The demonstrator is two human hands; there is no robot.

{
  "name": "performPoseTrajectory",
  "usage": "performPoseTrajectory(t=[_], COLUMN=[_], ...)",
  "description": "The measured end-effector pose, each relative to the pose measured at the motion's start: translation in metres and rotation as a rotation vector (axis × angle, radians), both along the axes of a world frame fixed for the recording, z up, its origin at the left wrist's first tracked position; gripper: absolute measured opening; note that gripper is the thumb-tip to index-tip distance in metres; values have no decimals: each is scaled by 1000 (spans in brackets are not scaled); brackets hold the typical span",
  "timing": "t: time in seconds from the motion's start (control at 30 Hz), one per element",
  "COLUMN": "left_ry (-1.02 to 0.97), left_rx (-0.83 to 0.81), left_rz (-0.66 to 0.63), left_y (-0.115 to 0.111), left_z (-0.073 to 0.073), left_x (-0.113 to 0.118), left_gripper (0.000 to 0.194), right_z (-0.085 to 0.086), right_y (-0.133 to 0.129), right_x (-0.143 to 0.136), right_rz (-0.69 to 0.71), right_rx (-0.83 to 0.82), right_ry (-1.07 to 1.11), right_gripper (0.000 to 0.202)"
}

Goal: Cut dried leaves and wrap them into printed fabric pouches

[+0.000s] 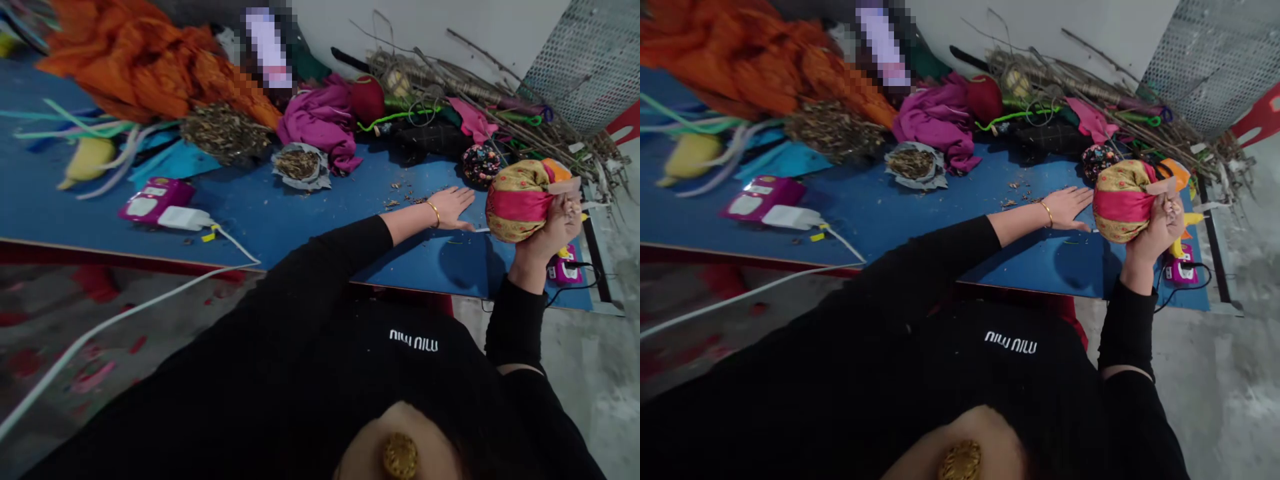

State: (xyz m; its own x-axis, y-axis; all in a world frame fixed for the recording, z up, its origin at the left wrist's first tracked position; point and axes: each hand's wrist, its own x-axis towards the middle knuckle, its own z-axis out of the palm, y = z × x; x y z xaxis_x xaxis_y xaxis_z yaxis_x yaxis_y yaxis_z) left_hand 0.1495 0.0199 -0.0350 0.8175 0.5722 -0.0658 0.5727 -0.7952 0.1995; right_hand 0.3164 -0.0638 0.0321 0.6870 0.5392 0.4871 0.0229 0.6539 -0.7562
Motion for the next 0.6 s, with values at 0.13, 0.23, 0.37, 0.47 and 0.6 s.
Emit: performPoseTrajectory(t=[0.13,0.23,0.37,0.47,0.6], left_ry=[48,59,-24,-27,-1], left_rx=[12,6,28,27,6], left_rz=[161,294,240,113,165], left_y=[-11,-24,-24,-8,6], left_z=[-2,0,7,6,3], left_x=[-58,-94,-85,-50,-35], left_gripper=[113,114,108,102,100], right_z=[-11,-16,-10,3,10], right_y=[4,8,20,38,63], right_x=[3,0,-11,-19,-27], right_rz=[-4,50,17,-20,7], right_rx=[-49,-22,-40,-55,-72], right_ry=[20,17,22,-5,-65], right_gripper=[37,37,39,42,43])
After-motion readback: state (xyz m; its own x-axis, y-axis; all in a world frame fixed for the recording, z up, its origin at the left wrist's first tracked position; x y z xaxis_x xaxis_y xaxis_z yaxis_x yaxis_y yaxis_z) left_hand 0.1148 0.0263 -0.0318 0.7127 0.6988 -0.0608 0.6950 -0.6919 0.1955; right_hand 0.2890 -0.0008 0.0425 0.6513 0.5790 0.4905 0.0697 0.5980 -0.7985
